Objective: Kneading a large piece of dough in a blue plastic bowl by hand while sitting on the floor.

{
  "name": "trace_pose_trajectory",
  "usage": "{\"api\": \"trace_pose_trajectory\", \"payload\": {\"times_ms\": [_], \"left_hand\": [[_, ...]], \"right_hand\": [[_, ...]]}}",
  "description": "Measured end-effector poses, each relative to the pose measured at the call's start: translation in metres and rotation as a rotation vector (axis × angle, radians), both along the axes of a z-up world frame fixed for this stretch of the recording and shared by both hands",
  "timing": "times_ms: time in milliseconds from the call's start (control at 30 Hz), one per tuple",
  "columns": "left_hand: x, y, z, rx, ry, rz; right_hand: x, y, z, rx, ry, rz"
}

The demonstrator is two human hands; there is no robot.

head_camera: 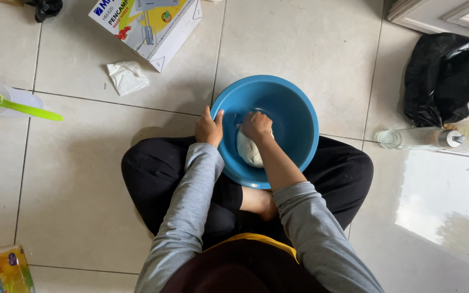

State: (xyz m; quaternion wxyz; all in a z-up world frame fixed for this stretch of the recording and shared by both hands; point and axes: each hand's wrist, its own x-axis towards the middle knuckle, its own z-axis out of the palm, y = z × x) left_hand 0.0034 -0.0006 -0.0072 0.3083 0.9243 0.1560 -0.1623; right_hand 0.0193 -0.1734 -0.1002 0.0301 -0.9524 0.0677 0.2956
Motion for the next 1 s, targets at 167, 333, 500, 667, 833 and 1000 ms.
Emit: {"api": "trace_pose_trajectory", "payload": {"times_ms": [167, 333, 500, 667, 833, 1000], "left_hand": [[0.000, -0.001, -0.008, -0.002, 0.004, -0.029], [0.001, -0.003, 0.008, -0.048, -0.016, -0.030], [-0.001, -0.001, -0.002, -0.031, -0.009, -0.041], [-0.003, -0.002, 0.017, -0.009, -0.034, -0.051], [-0.002, 0.001, -0.009, 0.057, -0.013, -0.066], [0.001, 0.003, -0.022, 0.098, 0.050, -0.046]], "right_hand": [[-0.016, -0.056, -0.016, 0.509, -0.026, -0.466], [-0.027, -0.075, 0.052, 0.839, 0.265, -0.956], [-0.050, -0.038, 0.194, 0.968, 0.194, -0.618], [-0.054, -0.104, -0.095, 1.571, -0.590, 0.331], [-0.075, -0.048, 0.127, 1.435, 0.063, -1.130], [-0.101, -0.042, 0.141, 1.626, 0.079, -1.436]]}}
